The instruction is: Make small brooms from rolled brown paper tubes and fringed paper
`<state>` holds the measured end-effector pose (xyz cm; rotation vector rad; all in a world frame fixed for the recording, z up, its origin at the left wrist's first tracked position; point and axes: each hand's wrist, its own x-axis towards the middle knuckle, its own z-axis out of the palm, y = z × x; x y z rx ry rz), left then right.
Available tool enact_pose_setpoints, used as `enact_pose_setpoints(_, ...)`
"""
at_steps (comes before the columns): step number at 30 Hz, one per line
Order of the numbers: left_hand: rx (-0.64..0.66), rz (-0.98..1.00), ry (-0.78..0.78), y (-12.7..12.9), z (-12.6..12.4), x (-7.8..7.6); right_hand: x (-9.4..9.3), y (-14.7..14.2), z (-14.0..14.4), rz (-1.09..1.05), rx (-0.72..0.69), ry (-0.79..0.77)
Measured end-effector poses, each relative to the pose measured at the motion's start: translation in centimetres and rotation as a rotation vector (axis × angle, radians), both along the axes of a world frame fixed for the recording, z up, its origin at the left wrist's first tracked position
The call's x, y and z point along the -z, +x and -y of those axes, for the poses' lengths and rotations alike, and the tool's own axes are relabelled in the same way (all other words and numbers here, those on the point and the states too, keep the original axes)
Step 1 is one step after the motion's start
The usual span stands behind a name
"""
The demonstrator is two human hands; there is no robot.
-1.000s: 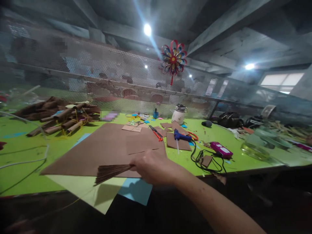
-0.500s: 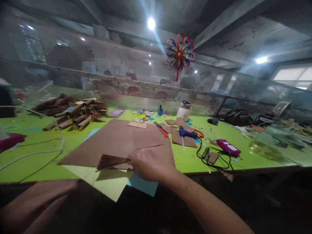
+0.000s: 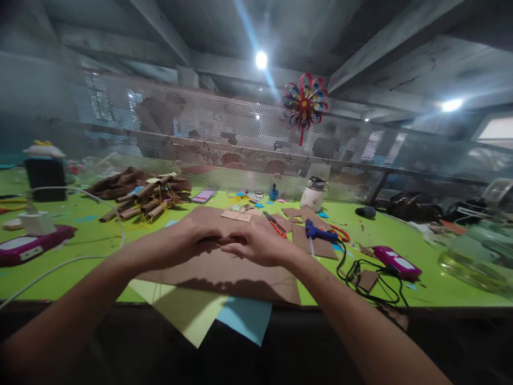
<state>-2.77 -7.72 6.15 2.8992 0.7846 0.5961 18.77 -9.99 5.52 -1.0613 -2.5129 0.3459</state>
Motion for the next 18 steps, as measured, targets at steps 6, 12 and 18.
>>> enact_pose_setpoints(6, -0.08, -0.07, -0.344, -2.1, -4.4, -1.1, 0.5, 4.2, -1.4, 0.069, 0.14, -0.078)
enact_pose_setpoints(12, -0.109, -0.093, -0.477, 0.0, -9.2, 0.8, 3.0, 10.9, -2.8, 0.154, 0.327, -0.086)
enact_pose_setpoints(18, -0.076, 0.008, -0.5, 2.7, -10.9, 7.4, 6.1, 14.7, -5.0, 0.19, 0.457, 0.048)
